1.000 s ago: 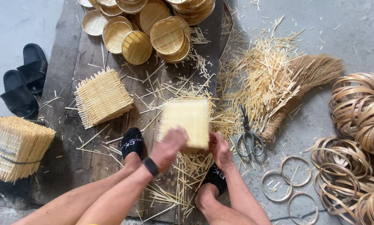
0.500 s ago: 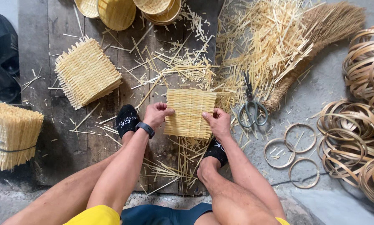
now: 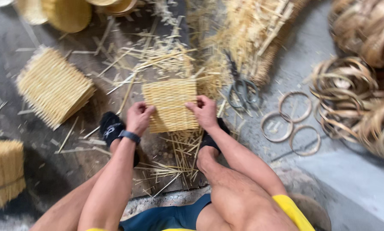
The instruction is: The person sits on the floor assembling woven bamboo basket panels. They weave thin bamboo strips into a square panel, fit a round bamboo rim ring onto the panel edge, press the weave around a round wooden form, and use scissors to trim excess strip ends, repeating the cycle for successive panels.
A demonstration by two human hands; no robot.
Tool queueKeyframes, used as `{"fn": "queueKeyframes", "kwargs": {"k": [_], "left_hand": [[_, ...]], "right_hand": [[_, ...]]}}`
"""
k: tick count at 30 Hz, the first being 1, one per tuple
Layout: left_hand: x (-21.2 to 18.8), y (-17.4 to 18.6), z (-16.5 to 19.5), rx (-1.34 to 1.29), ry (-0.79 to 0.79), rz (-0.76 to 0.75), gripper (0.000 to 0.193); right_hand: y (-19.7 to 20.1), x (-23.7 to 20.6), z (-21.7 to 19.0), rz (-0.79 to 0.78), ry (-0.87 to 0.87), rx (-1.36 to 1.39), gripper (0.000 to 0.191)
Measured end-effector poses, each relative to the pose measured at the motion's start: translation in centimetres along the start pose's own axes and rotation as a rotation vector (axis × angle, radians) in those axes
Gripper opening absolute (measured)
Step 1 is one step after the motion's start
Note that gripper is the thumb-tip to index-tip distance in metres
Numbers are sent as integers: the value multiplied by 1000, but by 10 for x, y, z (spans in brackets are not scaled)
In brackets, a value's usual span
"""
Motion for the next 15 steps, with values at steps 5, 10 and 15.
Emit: {"fn": "queueKeyframes", "kwargs": {"k": [5, 10, 15], "left_hand": [[-8, -4, -13, -96, 48, -4, 48], [-16, 15, -16, -135, 78, 142, 69], [-20, 36, -16, -148, -46, 228, 60]], "right_hand": [[59, -10, 19, 189, 126, 87, 36], [229, -53, 53, 769, -94, -254, 24], [303, -95, 67, 768, -245, -1199, 46]]}}
Point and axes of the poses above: each hand's wrist, its own x-axis towards the middle knuckle, its own y-axis out of the back of the hand, z = x × y, the point moved 5 cm from there along x, towards the middle knuckle, and after that the axes turned 9 degrees about -z, right-handed, at the moved point
